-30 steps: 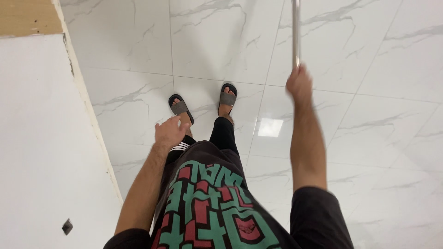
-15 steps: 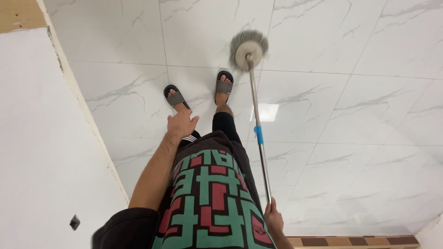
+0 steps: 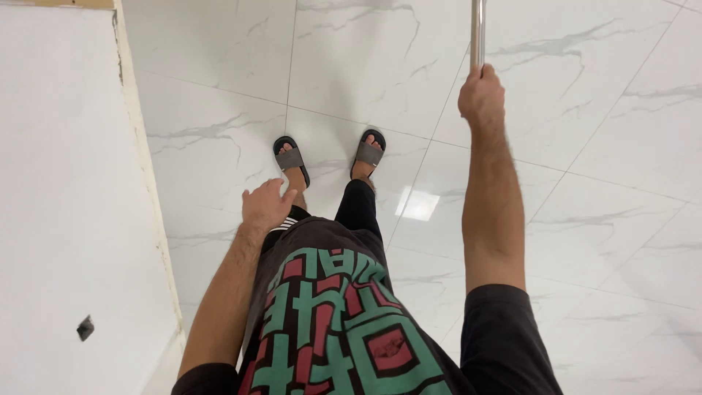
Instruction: The person mops the tiled floor with a mop.
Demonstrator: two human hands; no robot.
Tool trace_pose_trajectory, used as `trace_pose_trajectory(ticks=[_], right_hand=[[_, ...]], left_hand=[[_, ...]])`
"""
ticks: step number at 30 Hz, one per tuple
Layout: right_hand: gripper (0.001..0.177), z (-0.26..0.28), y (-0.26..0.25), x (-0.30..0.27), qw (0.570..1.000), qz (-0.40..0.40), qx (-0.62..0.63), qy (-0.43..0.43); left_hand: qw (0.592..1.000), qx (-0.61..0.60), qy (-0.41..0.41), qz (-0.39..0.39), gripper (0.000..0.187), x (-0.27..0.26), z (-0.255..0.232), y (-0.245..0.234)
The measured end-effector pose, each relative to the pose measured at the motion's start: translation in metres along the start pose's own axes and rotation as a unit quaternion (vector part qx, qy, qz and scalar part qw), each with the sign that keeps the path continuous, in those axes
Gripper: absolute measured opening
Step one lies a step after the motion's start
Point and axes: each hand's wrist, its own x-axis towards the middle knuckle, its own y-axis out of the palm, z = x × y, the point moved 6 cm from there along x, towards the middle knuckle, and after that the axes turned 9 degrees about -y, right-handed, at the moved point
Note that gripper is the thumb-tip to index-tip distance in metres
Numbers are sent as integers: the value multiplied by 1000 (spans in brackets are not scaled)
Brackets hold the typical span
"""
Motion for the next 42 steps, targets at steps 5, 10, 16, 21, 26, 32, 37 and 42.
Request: trace_pose_trajectory(ticks=[5, 10, 16, 21, 26, 32, 37, 42], right_hand=[[52, 0, 25, -174, 978, -8, -150, -144], [60, -78, 21, -528, 920, 248, -62, 297], [51, -74, -14, -569, 920, 260, -148, 251], [51, -36, 43, -312, 973, 166, -134, 88], [43, 101, 36, -25, 993, 91, -59, -47], [53, 69, 52, -148, 985, 135, -98, 33], [53, -64, -16, -442, 895, 321, -208, 230], [55, -77, -83, -521, 873, 336, -276, 223]], left_hand=[[995, 7, -41, 87, 58, 2, 25, 38], [993, -9, -16, 115, 57, 22, -1, 37], [994, -76, 55, 48, 59, 31, -45, 6], [985, -143, -12, 96, 61, 14, -20, 1], [992, -71, -60, 80, 52, -1, 34, 19], [983, -85, -118, 111, 56, 4, 81, 26], [985, -100, -92, 106, 62, 31, 81, 34], [979, -173, -70, 85, 62, 29, 62, 28]])
